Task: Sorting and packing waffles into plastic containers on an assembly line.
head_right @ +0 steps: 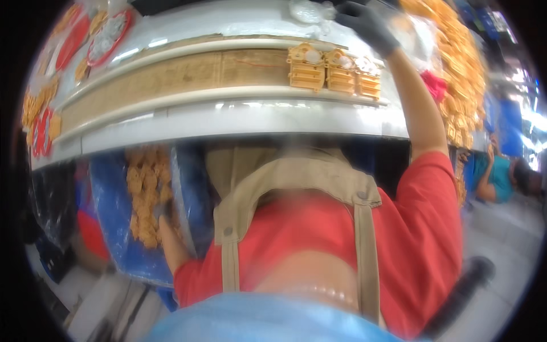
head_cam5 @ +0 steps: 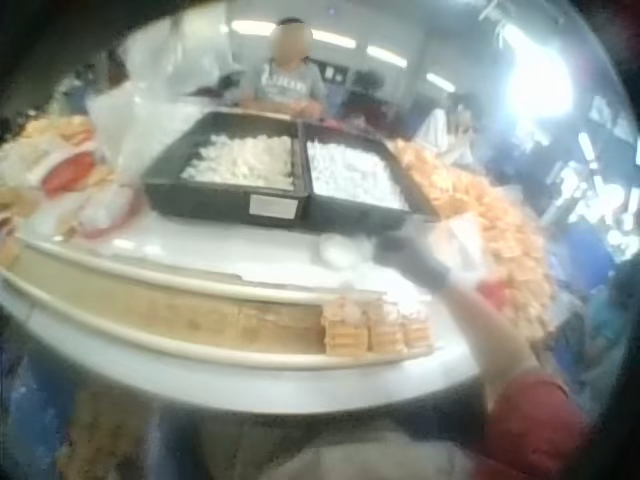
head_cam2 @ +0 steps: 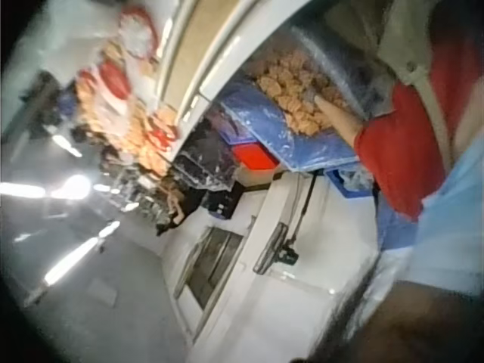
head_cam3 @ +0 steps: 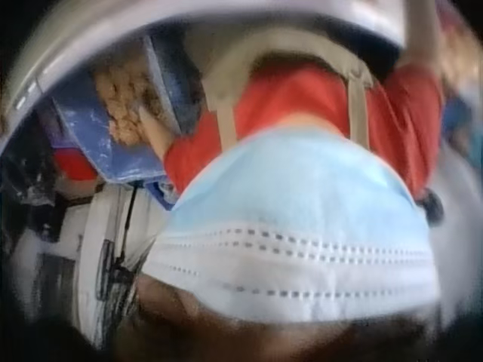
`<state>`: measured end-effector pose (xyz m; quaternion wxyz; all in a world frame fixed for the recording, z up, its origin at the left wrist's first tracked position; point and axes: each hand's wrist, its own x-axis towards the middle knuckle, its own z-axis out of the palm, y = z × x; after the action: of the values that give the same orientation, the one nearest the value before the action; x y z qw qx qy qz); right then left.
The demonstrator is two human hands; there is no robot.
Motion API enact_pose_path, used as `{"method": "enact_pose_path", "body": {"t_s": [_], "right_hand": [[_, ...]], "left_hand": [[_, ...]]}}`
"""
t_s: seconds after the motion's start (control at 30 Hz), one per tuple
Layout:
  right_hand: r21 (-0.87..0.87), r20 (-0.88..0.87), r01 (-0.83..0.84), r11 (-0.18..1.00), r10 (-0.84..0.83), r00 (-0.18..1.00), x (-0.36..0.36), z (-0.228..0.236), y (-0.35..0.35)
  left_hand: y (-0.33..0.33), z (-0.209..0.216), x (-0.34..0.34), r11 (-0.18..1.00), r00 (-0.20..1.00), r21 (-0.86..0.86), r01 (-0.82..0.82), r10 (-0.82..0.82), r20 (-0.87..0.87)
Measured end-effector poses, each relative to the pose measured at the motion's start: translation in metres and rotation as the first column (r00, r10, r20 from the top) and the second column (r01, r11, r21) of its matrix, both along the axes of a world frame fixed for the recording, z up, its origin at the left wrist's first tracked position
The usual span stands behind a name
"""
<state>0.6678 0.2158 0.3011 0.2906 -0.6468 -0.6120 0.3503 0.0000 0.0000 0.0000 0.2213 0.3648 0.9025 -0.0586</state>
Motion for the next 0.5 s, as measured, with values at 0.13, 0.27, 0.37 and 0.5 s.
{"method": "enact_pose_path", "body": {"t_s": [0.13, 0.27, 0.37, 0.5], "right_hand": [[0.382, 0.529, -0.335, 0.861, 0.093, 0.843, 0.008, -0.001, 0.011], [0.151, 0.913, -0.347, 0.926, 0.004, 0.407, 0.064, -0.051, 0.039], [0.012, 0.986, -0.517, 0.856, 0.076, 0.149, 0.087, -0.069, 0.061], [0.056, 0.94, -0.404, 0.913, 0.087, 0.329, 0.143, 0.032, 0.048]], "left_hand": [[-0.048, -0.049, -0.054, 0.99, 0.952, 0.025, -0.136, 0.124, 0.28], [-0.013, -0.032, -0.001, 0.975, 0.896, 0.147, -0.165, 0.086, 0.436], [-0.023, -0.038, 0.019, 0.935, 0.823, 0.224, -0.274, 0.108, 0.558], [-0.02, 0.011, 0.176, 0.832, 0.645, 0.178, -0.526, 0.253, 0.721]]}}
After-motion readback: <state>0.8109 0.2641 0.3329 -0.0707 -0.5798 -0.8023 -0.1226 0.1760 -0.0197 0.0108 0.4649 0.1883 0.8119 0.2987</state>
